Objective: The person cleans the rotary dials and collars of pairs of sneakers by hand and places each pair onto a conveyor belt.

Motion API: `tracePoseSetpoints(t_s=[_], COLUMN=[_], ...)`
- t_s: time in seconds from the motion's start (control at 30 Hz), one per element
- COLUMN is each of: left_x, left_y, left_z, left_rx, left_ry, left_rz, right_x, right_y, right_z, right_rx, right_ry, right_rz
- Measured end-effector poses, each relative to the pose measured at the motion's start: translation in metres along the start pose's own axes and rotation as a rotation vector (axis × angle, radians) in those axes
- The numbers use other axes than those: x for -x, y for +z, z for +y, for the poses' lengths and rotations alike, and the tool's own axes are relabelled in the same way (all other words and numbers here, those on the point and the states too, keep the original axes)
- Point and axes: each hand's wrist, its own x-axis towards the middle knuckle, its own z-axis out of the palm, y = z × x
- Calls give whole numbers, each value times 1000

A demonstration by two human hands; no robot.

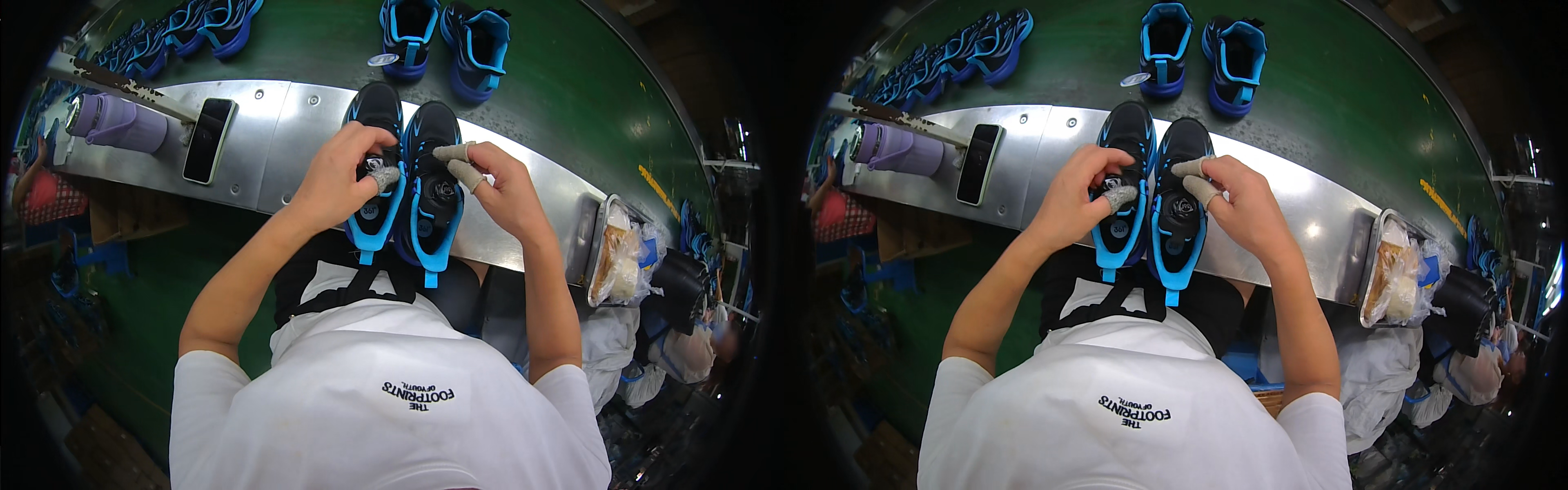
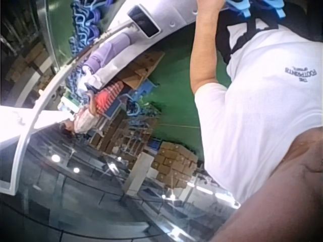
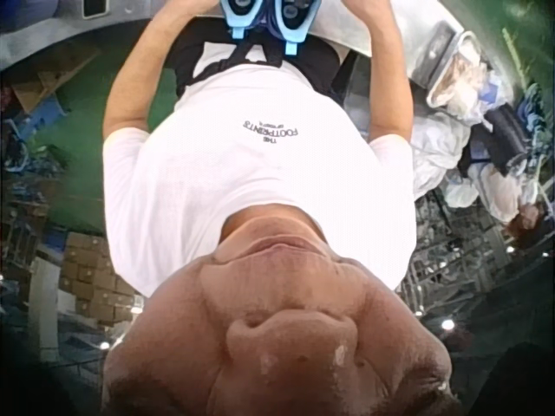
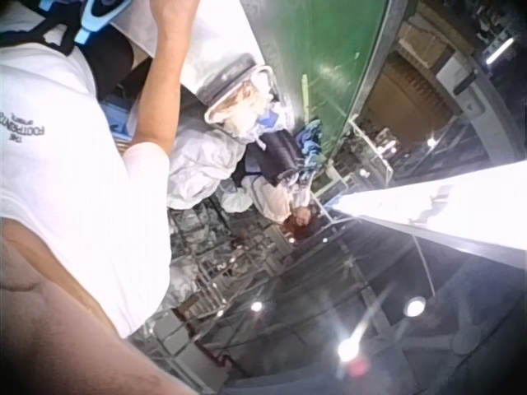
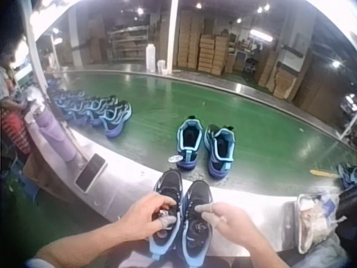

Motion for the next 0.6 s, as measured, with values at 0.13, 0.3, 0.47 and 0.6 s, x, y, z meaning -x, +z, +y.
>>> tracePoseSetpoints(t_s=[0.13, 0.3, 0.47, 0.6], left_x=[2, 9, 5, 21], left_y=[-8, 4, -15, -17], left_z=[-5, 2, -5, 3], left_rx=[18, -51, 27, -102], left_ry=[173, 21, 187, 216], left_rz=[-90, 124, -148, 33], right_x=[-3, -10, -17, -34], right_y=[1, 9, 13, 15], right_z=[0, 2, -7, -15], right_rx=[-20, -48, -13, 26], right_ry=[-5, -54, -50, -77], right_rz=[7, 6, -29, -51])
